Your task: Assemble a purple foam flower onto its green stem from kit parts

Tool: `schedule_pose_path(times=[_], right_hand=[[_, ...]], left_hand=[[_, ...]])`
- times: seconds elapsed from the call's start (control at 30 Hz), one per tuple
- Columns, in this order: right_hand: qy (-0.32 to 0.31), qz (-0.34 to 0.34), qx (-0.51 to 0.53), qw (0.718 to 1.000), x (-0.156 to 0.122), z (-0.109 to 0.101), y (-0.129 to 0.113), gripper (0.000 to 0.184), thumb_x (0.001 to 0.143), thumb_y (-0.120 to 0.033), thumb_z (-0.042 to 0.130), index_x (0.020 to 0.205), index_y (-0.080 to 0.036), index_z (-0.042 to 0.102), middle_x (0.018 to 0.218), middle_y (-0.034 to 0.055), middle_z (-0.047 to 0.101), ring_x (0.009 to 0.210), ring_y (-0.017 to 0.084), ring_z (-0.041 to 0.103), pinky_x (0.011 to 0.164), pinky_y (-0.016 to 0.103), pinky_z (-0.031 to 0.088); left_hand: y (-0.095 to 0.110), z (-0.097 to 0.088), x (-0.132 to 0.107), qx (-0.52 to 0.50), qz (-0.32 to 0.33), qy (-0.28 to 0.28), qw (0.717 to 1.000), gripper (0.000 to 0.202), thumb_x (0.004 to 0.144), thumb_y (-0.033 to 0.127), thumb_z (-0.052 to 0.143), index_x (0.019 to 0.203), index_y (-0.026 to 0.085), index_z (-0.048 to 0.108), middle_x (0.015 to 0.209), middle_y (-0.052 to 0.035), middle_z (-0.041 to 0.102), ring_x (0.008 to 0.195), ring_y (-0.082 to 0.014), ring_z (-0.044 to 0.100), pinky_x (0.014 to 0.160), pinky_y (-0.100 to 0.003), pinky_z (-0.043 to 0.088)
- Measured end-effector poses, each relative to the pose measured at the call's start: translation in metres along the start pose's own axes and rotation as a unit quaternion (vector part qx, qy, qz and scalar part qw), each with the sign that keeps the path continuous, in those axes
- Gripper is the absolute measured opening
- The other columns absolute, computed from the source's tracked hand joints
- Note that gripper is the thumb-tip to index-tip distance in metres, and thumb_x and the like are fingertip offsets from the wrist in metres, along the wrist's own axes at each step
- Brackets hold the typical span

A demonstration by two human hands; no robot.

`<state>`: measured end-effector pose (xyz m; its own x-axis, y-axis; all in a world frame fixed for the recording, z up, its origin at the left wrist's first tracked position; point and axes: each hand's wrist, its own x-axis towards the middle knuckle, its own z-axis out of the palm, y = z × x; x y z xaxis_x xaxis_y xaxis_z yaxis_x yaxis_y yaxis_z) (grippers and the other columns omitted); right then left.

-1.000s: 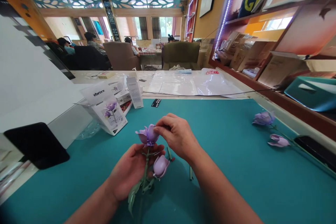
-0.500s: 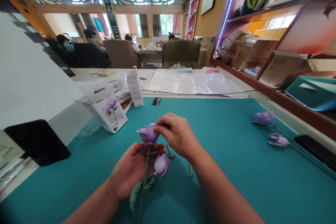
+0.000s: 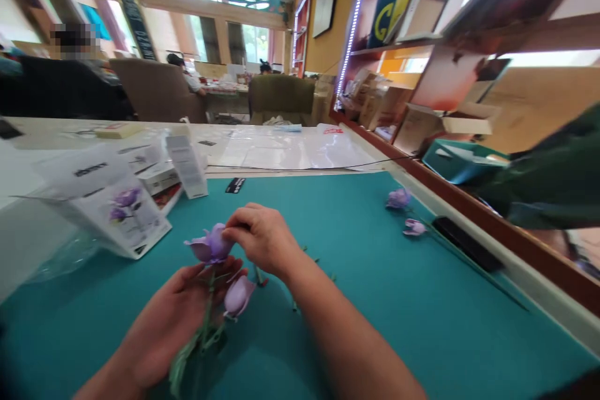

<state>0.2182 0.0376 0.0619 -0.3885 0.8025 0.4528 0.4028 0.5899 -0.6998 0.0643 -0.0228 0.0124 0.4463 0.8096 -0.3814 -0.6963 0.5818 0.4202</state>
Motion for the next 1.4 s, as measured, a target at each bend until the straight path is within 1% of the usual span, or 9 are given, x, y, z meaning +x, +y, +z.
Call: schedule_pose_path(times=[0.3,0.4,0.53,0.6,0.67,0.8,0.97,1.17,1.4], right_hand=[[-0.02,0.016,-0.014,1.0,0.004,-0.002,-0.003,0.015,0.078,-0.009,0.068,0.067,-0.018,0.061,0.072,-0.0031,0.057,0.071,0.009,0.054,0.067,0.019,0.041],[-0.024,0.01,-0.007,1.0,0.003,-0.001,-0.002,0.017,0.078,-0.007,0.066,0.066,-0.018,0.06,0.072,-0.003,0.057,0.071,0.01,0.054,0.067,0.02,0.041],[-0.012,0.0,-0.009,1.0,0.001,0.003,0.003,0.017,0.077,-0.005,0.064,0.066,-0.018,0.061,0.069,-0.0033,0.055,0.067,0.01,0.053,0.065,0.021,0.039],[-0.016,0.0,-0.003,1.0,0.0,0.004,0.007,0.016,0.078,-0.006,0.063,0.066,-0.018,0.062,0.068,-0.0032,0.055,0.066,0.01,0.052,0.063,0.021,0.039],[-0.023,0.006,0.001,1.0,0.0,0.005,0.008,0.016,0.078,-0.007,0.062,0.067,-0.018,0.062,0.069,-0.0031,0.055,0.066,0.01,0.052,0.062,0.022,0.038],[-0.036,0.012,0.0,0.999,-0.001,0.004,0.008,0.015,0.079,-0.008,0.061,0.068,-0.018,0.062,0.07,-0.0028,0.057,0.067,0.01,0.053,0.063,0.022,0.039],[-0.044,0.015,-0.006,0.999,-0.001,0.004,0.008,0.015,0.079,-0.008,0.061,0.068,-0.018,0.062,0.07,-0.0025,0.057,0.067,0.01,0.053,0.063,0.022,0.039],[-0.055,0.009,-0.01,0.998,0.0,0.003,0.009,0.015,0.078,-0.007,0.062,0.068,-0.017,0.062,0.07,-0.0026,0.056,0.066,0.009,0.052,0.062,0.022,0.038],[-0.073,-0.007,0.002,0.997,-0.001,0.003,0.012,0.014,0.079,-0.008,0.06,0.069,-0.017,0.062,0.072,-0.0021,0.058,0.069,0.01,0.054,0.064,0.022,0.039]], left_hand=[[0.005,-0.004,0.003,0.017,-0.03,0.032,0.999,0.022,0.085,0.017,0.05,0.09,0.015,0.071,0.094,-0.009,0.073,0.083,-0.0242,0.07,0.071,-0.036,0.058],[0.001,0.0,0.001,0.014,-0.017,0.038,0.999,0.026,0.088,0.021,0.046,0.089,0.012,0.071,0.091,-0.0103,0.074,0.081,-0.0234,0.07,0.068,-0.033,0.058],[-0.004,0.008,-0.002,-0.01,-0.004,0.065,0.998,0.035,0.091,0.023,0.039,0.084,0.008,0.069,0.083,-0.0111,0.073,0.079,-0.022,0.07,0.074,-0.033,0.056],[-0.005,0.01,-0.002,-0.023,-0.002,0.08,0.997,0.036,0.092,0.024,0.037,0.082,0.007,0.068,0.078,-0.0106,0.072,0.075,-0.0203,0.069,0.07,-0.031,0.055],[-0.006,0.011,-0.003,-0.028,-0.001,0.087,0.996,0.035,0.092,0.025,0.038,0.082,0.009,0.067,0.081,-0.0097,0.072,0.076,-0.0202,0.068,0.068,-0.03,0.055],[-0.008,0.012,-0.005,-0.023,0.004,0.082,0.996,0.03,0.09,0.024,0.04,0.083,0.009,0.066,0.082,-0.0097,0.071,0.078,-0.0224,0.068,0.065,-0.031,0.053],[-0.009,0.015,-0.005,-0.03,-0.003,0.091,0.995,0.033,0.09,0.023,0.038,0.083,0.006,0.066,0.076,-0.01,0.069,0.071,-0.0194,0.067,0.062,-0.028,0.052],[-0.01,0.015,-0.004,-0.057,-0.002,0.097,0.994,0.032,0.088,0.021,0.039,0.083,0.004,0.066,0.074,-0.0099,0.068,0.071,-0.0182,0.067,0.069,-0.027,0.052],[-0.014,0.012,-0.003,-0.069,0.004,0.09,0.993,0.028,0.087,0.02,0.043,0.084,0.005,0.066,0.077,-0.0095,0.069,0.074,-0.0184,0.067,0.069,-0.027,0.052]])
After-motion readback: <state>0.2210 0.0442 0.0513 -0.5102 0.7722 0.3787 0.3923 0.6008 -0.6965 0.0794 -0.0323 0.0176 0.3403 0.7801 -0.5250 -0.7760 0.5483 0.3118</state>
